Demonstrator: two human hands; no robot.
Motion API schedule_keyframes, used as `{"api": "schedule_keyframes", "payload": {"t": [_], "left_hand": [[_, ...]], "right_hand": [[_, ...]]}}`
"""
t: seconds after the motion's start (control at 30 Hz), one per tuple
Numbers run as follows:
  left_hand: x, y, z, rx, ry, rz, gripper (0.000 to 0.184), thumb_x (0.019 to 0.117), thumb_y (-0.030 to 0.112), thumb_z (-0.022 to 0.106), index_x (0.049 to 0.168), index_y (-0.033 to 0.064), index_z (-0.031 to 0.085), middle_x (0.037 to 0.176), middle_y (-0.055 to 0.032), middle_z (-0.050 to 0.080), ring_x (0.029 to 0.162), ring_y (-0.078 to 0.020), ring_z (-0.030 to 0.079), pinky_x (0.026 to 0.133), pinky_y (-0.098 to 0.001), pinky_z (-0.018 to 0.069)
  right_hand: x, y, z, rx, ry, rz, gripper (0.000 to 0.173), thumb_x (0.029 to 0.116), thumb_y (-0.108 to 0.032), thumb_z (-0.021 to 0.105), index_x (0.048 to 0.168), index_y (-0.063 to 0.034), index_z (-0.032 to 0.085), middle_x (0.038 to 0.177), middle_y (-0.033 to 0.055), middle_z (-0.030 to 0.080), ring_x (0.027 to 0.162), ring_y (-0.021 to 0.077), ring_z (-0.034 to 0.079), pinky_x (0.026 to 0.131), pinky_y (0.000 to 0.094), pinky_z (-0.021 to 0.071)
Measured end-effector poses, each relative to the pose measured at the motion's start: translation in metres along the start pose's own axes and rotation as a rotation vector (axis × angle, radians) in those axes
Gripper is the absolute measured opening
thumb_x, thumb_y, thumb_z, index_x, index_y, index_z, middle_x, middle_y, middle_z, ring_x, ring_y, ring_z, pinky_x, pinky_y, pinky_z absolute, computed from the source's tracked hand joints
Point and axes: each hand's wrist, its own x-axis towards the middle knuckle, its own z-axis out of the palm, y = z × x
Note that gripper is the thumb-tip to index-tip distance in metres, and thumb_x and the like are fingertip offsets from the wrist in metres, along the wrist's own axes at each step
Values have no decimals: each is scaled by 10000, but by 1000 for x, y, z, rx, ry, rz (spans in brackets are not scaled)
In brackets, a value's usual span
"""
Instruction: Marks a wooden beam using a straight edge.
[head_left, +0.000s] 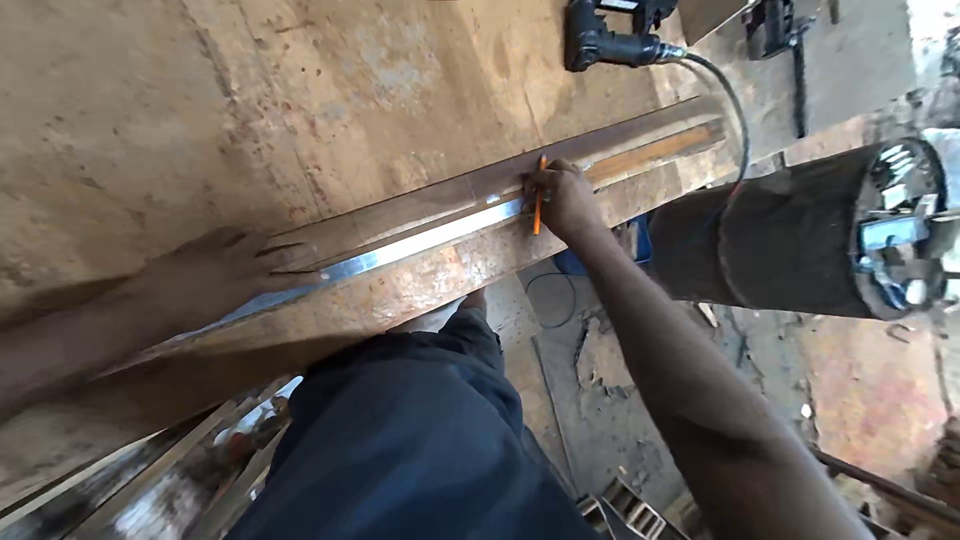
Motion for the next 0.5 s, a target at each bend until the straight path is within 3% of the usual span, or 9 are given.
{"api": "schedule_keyframes", "payload": {"t": [0.1,0.27,0.33,0.37,0.4,0.5], "left_hand": [[-1,-2,-10,-33,-88,-2,912,924,-54,618,1592,484,308,1704,8,260,1491,-361,366,1124,-580,386],[2,-8,-3,-41,-84,11,1081,804,-99,714,1586,512,285,1704,-6,246,1397,-410,442,1074,-589,409],[3,-9,2,-47,-62,23,1110,770,-111,730,1582,509,298,1706,-8,240,1381,-411,453,1037,-577,430],[3,-9,3,-54,-61,22,1099,777,-120,721,1582,501,304,1708,-17,237,1378,-415,455,1019,-574,437],[3,-8,3,-49,-64,23,1095,780,-119,720,1585,493,302,1709,-21,233,1366,-420,462,1001,-570,445],[3,-10,3,-41,-62,42,1173,697,-101,805,1594,465,303,1710,-26,225,1321,-437,479,964,-571,450]], "right_hand": [[-4,-4,-6,30,-28,-29,272,878,-82,732,1144,-137,749,1259,180,662,1219,402,603,1030,622,482],[-8,-2,-3,36,16,-63,277,880,-47,745,1151,-105,736,1246,246,633,1167,499,591,930,725,484],[-24,-48,-24,-70,-44,5,267,910,-23,716,1178,-30,716,1261,293,618,1176,504,589,937,680,494],[-29,-101,-53,-63,-240,232,313,969,22,657,1281,-6,663,1407,281,538,1331,466,497,1072,626,407],[-38,-127,-67,6,-256,275,320,961,77,636,1279,48,647,1423,318,510,1346,490,469,1087,630,380],[-53,-144,-73,116,-166,197,281,943,102,643,1224,99,654,1369,383,509,1285,560,484,1048,682,386]]}}
